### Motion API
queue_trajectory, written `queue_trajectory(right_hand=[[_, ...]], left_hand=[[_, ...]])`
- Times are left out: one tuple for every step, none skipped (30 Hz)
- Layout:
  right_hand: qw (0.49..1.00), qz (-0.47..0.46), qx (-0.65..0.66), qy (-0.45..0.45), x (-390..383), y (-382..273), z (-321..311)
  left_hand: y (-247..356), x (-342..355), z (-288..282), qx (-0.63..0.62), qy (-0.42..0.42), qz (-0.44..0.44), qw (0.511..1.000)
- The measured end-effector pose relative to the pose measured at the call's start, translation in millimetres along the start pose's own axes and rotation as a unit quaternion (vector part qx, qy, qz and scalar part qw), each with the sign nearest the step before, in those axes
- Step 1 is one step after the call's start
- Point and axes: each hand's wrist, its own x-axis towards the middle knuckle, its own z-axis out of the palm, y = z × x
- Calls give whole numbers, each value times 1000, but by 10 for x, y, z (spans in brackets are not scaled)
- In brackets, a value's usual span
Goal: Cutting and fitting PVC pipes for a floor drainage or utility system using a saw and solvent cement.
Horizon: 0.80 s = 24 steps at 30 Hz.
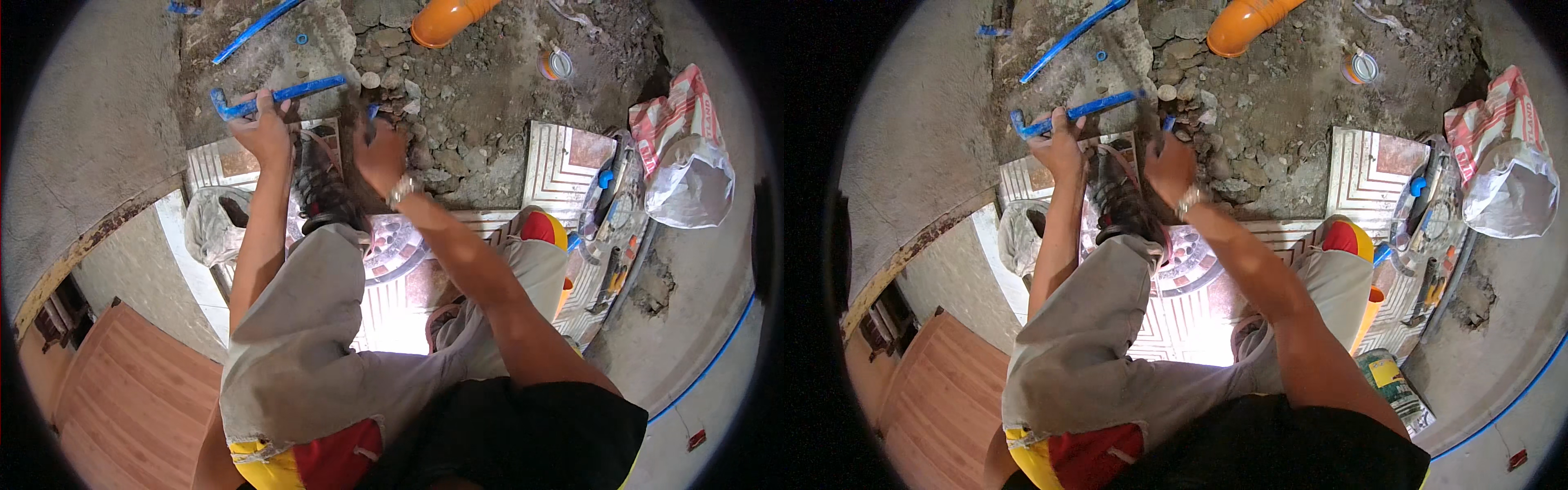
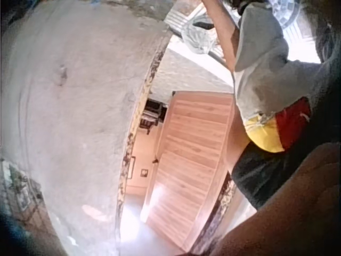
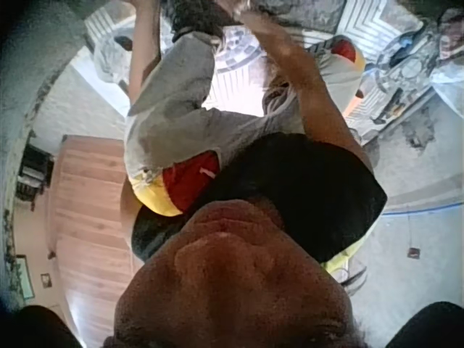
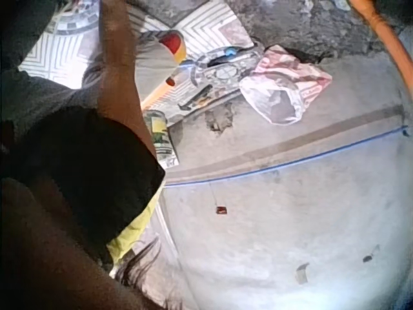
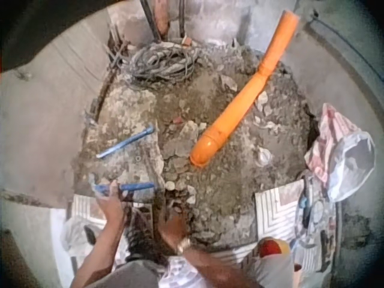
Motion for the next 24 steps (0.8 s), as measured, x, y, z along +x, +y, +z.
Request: queue_trajectory(right_hand=[[1000,-2,-1,-2,-61,13,-5],[1000,2,7,-17,-106,25,-4],[999,7,12,-32,-151,81,-11],[998,-15,48,26,2,129,26],[998,-15,46,30,136,194,17],[1000,-15,-4,20,267,212,9],[998,-15,-55,10,336,235,-18],[1000,10,-2,-21,284,270,-68],[1000,9,0,-27,126,193,-92],[999,6,5,-39,-62,92,-139],[999,4,4,-45,-132,62,-207],[999,11,8,-41,-100,110,-214],[999,12,9,-40,-12,132,-226],[999,7,4,-50,124,162,-249],[998,-1,-4,-57,282,181,-252],[998,-8,-12,-65,359,189,-248],[998,-9,-14,-63,274,190,-231],[998,-13,-27,-53,79,121,-180],[998,-16,-47,-40,-34,108,-188],[998,-14,-47,-42,-23,109,-190],[998,0,-31,-50,16,106,-194],[998,13,-15,-58,76,101,-192],[997,27,2,-66,142,93,-187],[982,123,47,-133,261,62,-180]], left_hand=[[5,3,4,-1,2,0,1000],[12,11,3,-8,12,-10,1000],[4,-19,10,-15,21,-24,999],[15,-31,52,-18,18,-24,999],[26,-38,104,-23,8,-11,1000],[14,-21,117,-28,2,2,1000],[10,-34,99,-29,1,2,1000],[10,-67,65,-26,-39,3,999],[8,-66,-22,-17,-73,6,997],[-1,-27,-103,-14,-66,8,998],[-27,6,-112,-19,-83,5,996],[-28,20,-101,-23,-101,3,995],[-22,27,-95,-21,-102,2,995],[-15,34,-86,-29,-120,6,992],[-33,64,-71,-40,-137,9,990],[-54,56,-71,-42,-139,9,989],[-79,26,-78,-49,-143,21,988],[-74,34,-140,-47,-143,37,988],[-48,36,-138,-46,-142,35,988],[-15,59,-146,-21,-138,25,990],[2,66,-167,5,-134,17,991],[3,61,-168,7,-132,17,991],[1,62,-158,-12,-123,14,992],[5,78,-153,-32,-117,14,993]])
